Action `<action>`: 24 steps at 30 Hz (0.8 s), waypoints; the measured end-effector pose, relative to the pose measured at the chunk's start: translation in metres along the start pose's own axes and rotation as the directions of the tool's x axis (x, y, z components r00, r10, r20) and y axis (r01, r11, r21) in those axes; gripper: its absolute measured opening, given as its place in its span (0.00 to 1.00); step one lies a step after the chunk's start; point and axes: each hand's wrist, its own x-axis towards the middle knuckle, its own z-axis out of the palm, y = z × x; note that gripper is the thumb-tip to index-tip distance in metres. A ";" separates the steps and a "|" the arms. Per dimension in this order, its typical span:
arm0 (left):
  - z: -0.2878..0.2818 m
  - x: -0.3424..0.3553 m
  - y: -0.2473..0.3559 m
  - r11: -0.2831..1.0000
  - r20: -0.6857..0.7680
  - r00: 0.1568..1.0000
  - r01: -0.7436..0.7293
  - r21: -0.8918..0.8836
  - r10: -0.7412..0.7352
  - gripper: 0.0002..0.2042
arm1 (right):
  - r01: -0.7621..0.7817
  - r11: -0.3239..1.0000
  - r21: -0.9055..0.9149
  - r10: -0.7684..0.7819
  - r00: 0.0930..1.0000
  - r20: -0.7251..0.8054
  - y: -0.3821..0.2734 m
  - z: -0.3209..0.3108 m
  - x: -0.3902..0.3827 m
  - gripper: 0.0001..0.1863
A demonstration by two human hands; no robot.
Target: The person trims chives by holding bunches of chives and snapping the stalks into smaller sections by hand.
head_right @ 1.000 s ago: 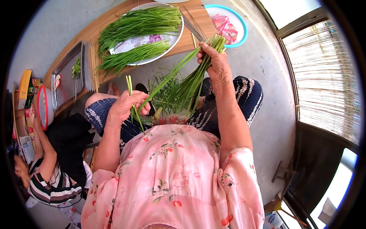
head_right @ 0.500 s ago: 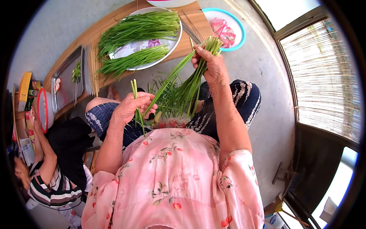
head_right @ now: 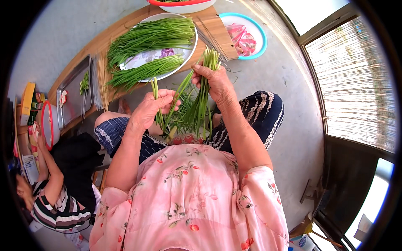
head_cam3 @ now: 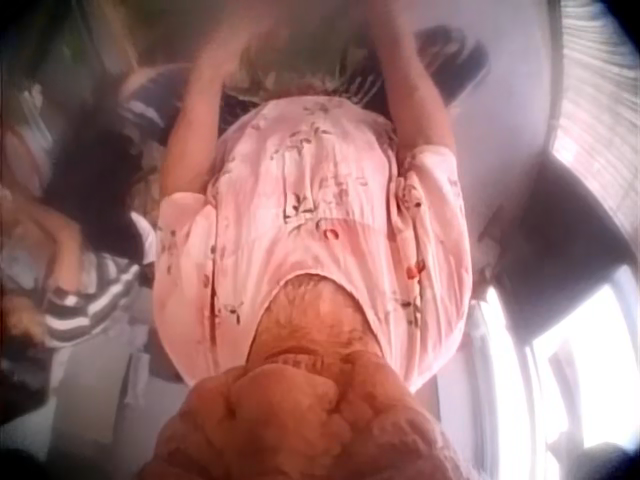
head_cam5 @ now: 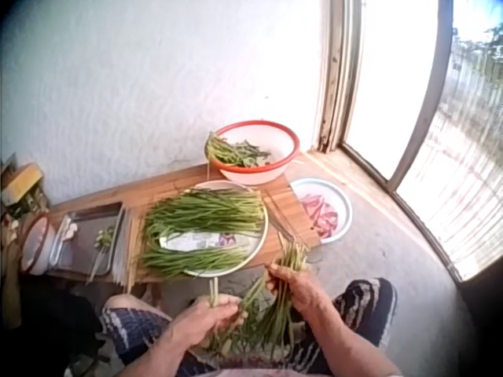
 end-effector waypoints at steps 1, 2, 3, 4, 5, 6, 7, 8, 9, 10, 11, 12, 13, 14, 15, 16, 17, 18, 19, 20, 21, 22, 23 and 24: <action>0.002 0.001 0.001 1.000 -0.020 1.000 -0.016 -0.014 0.016 0.15 | -0.012 1.000 -0.011 0.012 1.000 -0.001 0.000 0.003 -0.001 0.08; 0.003 0.003 0.002 0.999 -0.041 0.999 -0.033 -0.029 0.032 0.14 | -0.024 0.999 -0.022 0.024 1.000 -0.002 0.001 0.006 -0.003 0.09; 0.003 0.004 0.003 0.999 -0.041 0.999 -0.032 -0.028 0.031 0.14 | -0.017 1.000 -0.024 0.017 1.000 -0.006 0.002 0.009 -0.004 0.09; 0.003 0.005 0.003 0.997 -0.053 0.996 -0.066 0.045 0.068 0.13 | -0.018 1.000 -0.023 0.018 1.000 -0.006 0.003 0.011 -0.004 0.09; 0.003 0.005 0.004 0.988 -0.061 0.993 -0.098 0.118 0.105 0.12 | -0.020 0.999 -0.035 0.020 1.000 0.004 0.005 0.012 -0.004 0.09; 0.003 0.006 0.005 0.988 -0.062 0.993 -0.096 0.118 0.104 0.12 | -0.022 0.999 -0.048 0.022 1.000 0.014 0.006 0.013 -0.003 0.09; 0.003 0.007 0.007 0.982 -0.041 0.995 -0.085 0.171 0.093 0.12 | -0.014 0.999 -0.050 0.015 1.000 0.014 0.005 0.015 -0.004 0.09; 0.004 0.007 0.008 0.972 -0.020 0.997 -0.074 0.222 0.081 0.11 | -0.015 0.999 -0.049 0.016 1.000 0.013 0.007 0.015 -0.004 0.09; 0.004 0.005 0.009 0.972 -0.020 0.997 -0.073 0.222 0.079 0.11 | -0.002 0.999 -0.050 0.002 1.000 0.008 0.008 0.015 -0.004 0.09; 0.003 0.003 0.010 0.978 0.016 0.999 -0.052 0.203 0.050 0.11 | 0.012 0.999 -0.051 -0.012 1.000 0.003 0.008 0.015 -0.004 0.09; 0.002 0.001 0.010 0.982 0.053 0.998 -0.030 0.185 0.021 0.10 | 0.010 0.999 -0.050 -0.009 1.000 0.003 0.007 0.014 -0.003 0.09; 0.000 0.000 0.009 0.982 0.051 0.999 -0.028 0.184 0.018 0.10 | 0.025 0.999 -0.034 -0.025 1.000 -0.006 0.005 0.011 -0.001 0.09; -0.003 -0.001 0.007 0.993 0.054 0.999 -0.002 0.122 -0.005 0.10 | 0.041 0.999 -0.018 -0.041 0.999 -0.016 0.003 0.008 0.002 0.09; -0.007 -0.003 0.004 0.998 0.057 0.998 0.025 0.059 -0.028 0.10 | 0.039 0.999 -0.018 -0.039 0.999 -0.016 0.001 0.004 0.004 0.09; -0.011 -0.005 0.002 0.997 0.074 0.997 0.031 0.072 -0.037 0.10 | 0.054 0.998 -0.023 -0.054 0.998 -0.026 0.000 -0.001 0.006 0.09; -0.017 -0.007 -0.001 0.997 0.070 0.997 0.034 0.069 -0.039 0.10 | 0.066 0.997 -0.028 -0.067 0.997 -0.035 -0.002 -0.004 0.006 0.09; -0.023 -0.009 -0.003 0.992 0.093 0.995 0.031 0.120 -0.042 0.11 | 0.052 0.998 -0.031 -0.055 0.996 -0.073 -0.006 -0.006 0.006 0.09; -0.029 -0.011 -0.006 0.985 0.116 0.992 0.027 0.170 -0.047 0.11 | 0.065 0.997 -0.030 -0.068 0.993 -0.098 -0.008 -0.009 0.007 0.08; -0.033 -0.010 -0.011 0.988 0.127 0.990 0.043 0.152 -0.063 0.11 | 0.077 0.997 -0.025 -0.080 0.990 -0.114 -0.011 -0.013 0.008 0.08; -0.036 -0.012 -0.015 0.988 0.127 0.990 0.043 0.150 -0.063 0.11 | 0.090 0.996 -0.020 -0.091 0.987 -0.130 -0.014 -0.017 0.009 0.07; -0.038 -0.014 -0.019 0.991 0.118 0.991 0.057 0.120 -0.071 0.11 | 0.098 0.995 -0.005 -0.098 0.987 -0.126 -0.016 -0.023 0.011 0.07; -0.040 -0.016 -0.023 0.994 0.108 0.991 0.070 0.089 -0.080 0.11 | 0.097 0.995 -0.006 -0.097 0.987 -0.126 -0.018 -0.026 0.011 0.07; -0.041 -0.019 -0.025 0.994 0.107 0.991 0.071 0.088 -0.080 0.11 | 0.115 0.993 0.009 -0.113 0.985 -0.130 -0.020 -0.029 0.011 0.07; -0.041 -0.020 -0.026 0.996 0.096 0.992 0.080 0.040 -0.084 0.11 | 0.133 0.991 0.025 -0.129 0.982 -0.135 -0.022 -0.032 0.012 0.07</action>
